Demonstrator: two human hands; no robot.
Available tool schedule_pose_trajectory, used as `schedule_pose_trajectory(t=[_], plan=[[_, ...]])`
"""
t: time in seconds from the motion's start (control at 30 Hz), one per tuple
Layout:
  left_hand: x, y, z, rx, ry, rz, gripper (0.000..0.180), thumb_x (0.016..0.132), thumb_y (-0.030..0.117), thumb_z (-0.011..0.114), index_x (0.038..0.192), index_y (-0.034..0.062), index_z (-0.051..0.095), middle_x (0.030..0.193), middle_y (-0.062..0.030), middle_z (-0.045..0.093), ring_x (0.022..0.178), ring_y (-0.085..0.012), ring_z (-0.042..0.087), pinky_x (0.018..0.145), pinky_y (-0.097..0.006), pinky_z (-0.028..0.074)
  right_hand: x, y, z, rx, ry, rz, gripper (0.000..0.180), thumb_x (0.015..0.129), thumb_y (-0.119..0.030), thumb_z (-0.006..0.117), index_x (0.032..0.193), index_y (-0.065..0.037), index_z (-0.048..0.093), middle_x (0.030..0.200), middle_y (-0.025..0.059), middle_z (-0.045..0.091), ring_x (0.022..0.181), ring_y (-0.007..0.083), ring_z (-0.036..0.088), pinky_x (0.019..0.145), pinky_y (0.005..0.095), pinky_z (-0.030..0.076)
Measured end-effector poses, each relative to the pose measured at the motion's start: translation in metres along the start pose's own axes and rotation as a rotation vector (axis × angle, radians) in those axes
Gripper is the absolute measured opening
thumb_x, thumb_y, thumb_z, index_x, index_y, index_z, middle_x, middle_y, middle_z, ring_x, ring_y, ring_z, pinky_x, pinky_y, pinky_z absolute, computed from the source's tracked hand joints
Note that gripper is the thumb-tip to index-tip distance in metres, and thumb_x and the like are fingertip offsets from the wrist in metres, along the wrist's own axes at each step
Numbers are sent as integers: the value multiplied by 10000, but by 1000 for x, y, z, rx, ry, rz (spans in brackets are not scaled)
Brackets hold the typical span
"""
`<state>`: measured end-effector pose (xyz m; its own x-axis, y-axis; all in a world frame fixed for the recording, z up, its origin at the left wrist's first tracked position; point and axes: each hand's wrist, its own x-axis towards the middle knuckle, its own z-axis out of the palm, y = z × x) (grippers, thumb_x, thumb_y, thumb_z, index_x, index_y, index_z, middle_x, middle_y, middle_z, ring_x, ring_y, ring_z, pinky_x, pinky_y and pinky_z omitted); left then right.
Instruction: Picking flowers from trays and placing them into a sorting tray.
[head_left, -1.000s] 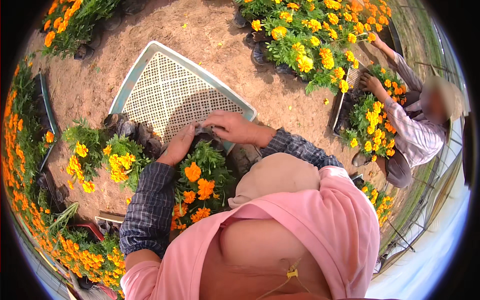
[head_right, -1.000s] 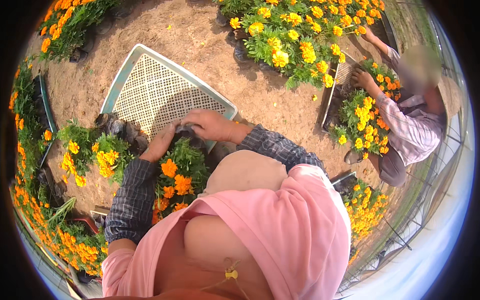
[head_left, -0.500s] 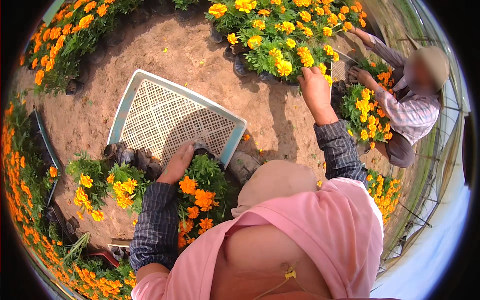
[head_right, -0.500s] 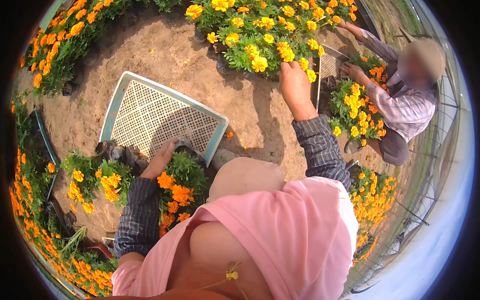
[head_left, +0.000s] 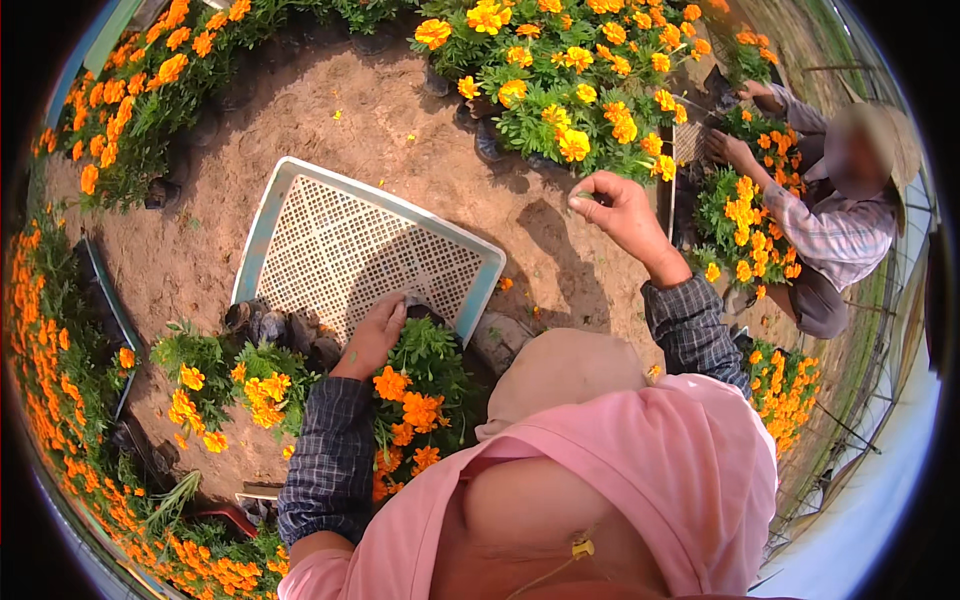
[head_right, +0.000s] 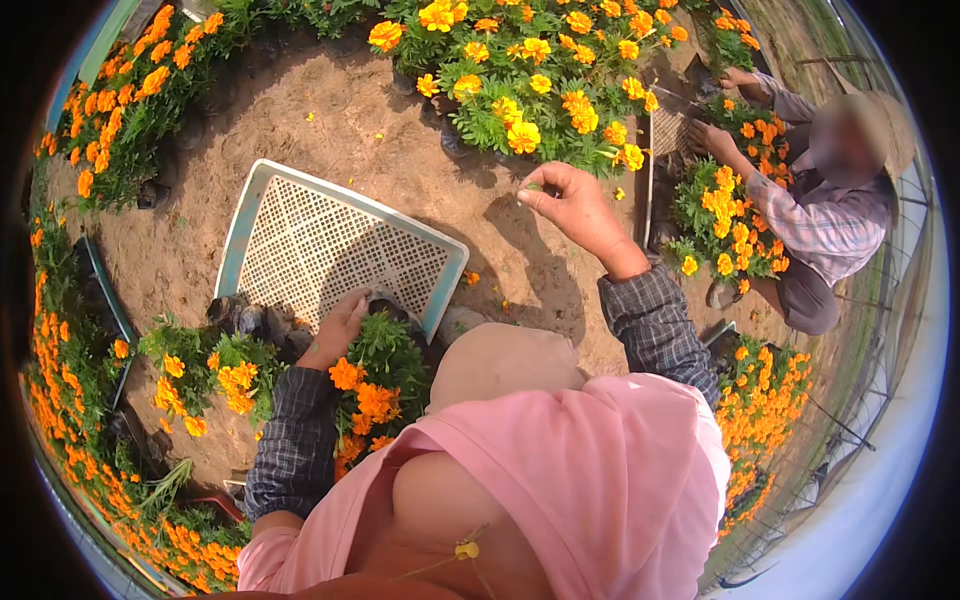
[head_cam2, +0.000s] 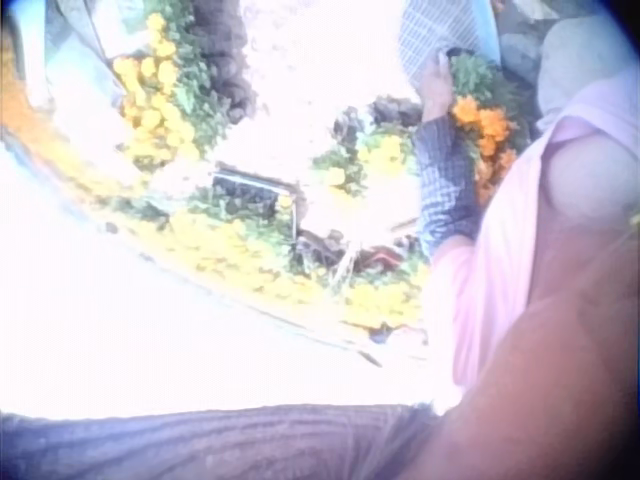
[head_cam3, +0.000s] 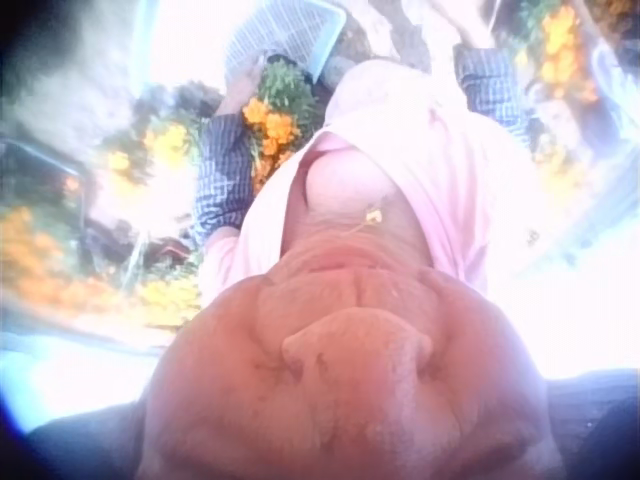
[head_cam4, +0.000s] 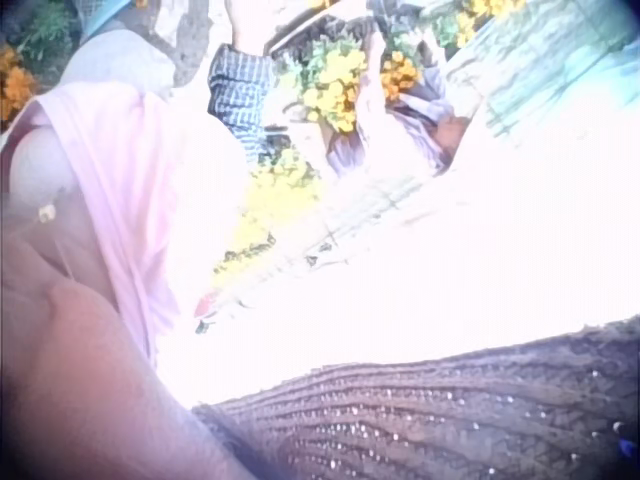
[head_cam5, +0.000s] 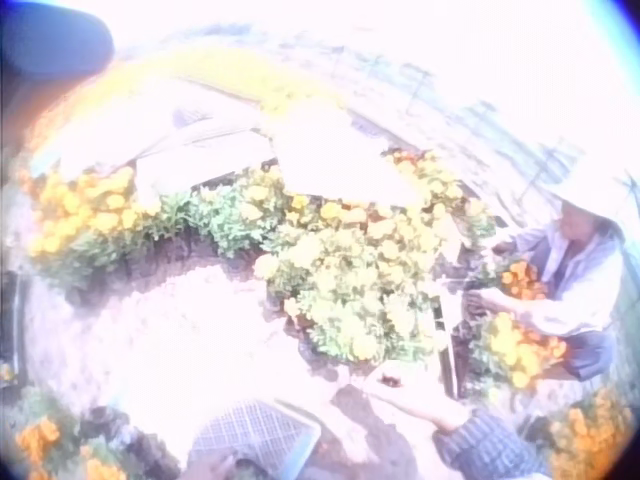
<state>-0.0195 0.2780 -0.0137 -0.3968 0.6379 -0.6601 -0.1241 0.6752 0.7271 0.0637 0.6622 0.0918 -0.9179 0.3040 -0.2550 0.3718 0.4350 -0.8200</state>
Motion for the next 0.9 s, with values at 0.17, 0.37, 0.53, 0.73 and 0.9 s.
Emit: schedule_pose_trajectory(t=[0.17, 0.37, 0.53, 0.73, 0.9], plan=[[10, -10, 8, 205, 58, 192, 398, 971, 272, 390, 1289, 35, 411, 1346, -172, 391, 1252, -333, 366, 1053, -430, 320, 1, 98, 40, -340, 132, 216, 304, 803, -257, 693, 960, -3, 637, 930, 77, 651, 717, 136, 599, 649, 298, 475], [5, -18, 2, 111, 26, 54, 371, 971, 267, 409, 1241, 16, 453, 1283, -184, 446, 1214, -336, 404, 1012, -405, 334, 119, 203, 52, -503, 548, -10, 281, 831, -252, 626, 942, 5, 610, 913, 97, 654, 792, 226, 615, 719, 351, 477], [2, -2, 3, 73, 41, 111, 326, 969, 265, 420, 1141, -4, 487, 1105, -176, 514, 1043, -328, 490, 920, -393, 374, 153, 233, 65, 95, 756, 21, 250, 760, -298, 624, 868, -76, 661, 839, 152, 647, 775, 363, 593, 688, 405, 486], [-1, -11, 2, 64, 69, 198, 245, 961, 225, 419, 1109, 33, 454, 1032, -167, 498, 968, -327, 487, 888, -407, 379, 123, 167, 45, -777, 140, -219, 389, 781, -311, 582, 1079, -61, 590, 1069, 162, 601, 948, 331, 578, 780, 411, 485], [1, -8, 0, 93, 20, 126, 270, 958, 236, 397, 1141, 40, 432, 1104, -166, 471, 1031, -330, 467, 913, -408, 370, 85, 186, 59, -1253, 88, -104, 357, 822, -185, 486, 1138, -40, 565, 1175, 151, 560, 1130, 333, 486, 955, 457, 381]])
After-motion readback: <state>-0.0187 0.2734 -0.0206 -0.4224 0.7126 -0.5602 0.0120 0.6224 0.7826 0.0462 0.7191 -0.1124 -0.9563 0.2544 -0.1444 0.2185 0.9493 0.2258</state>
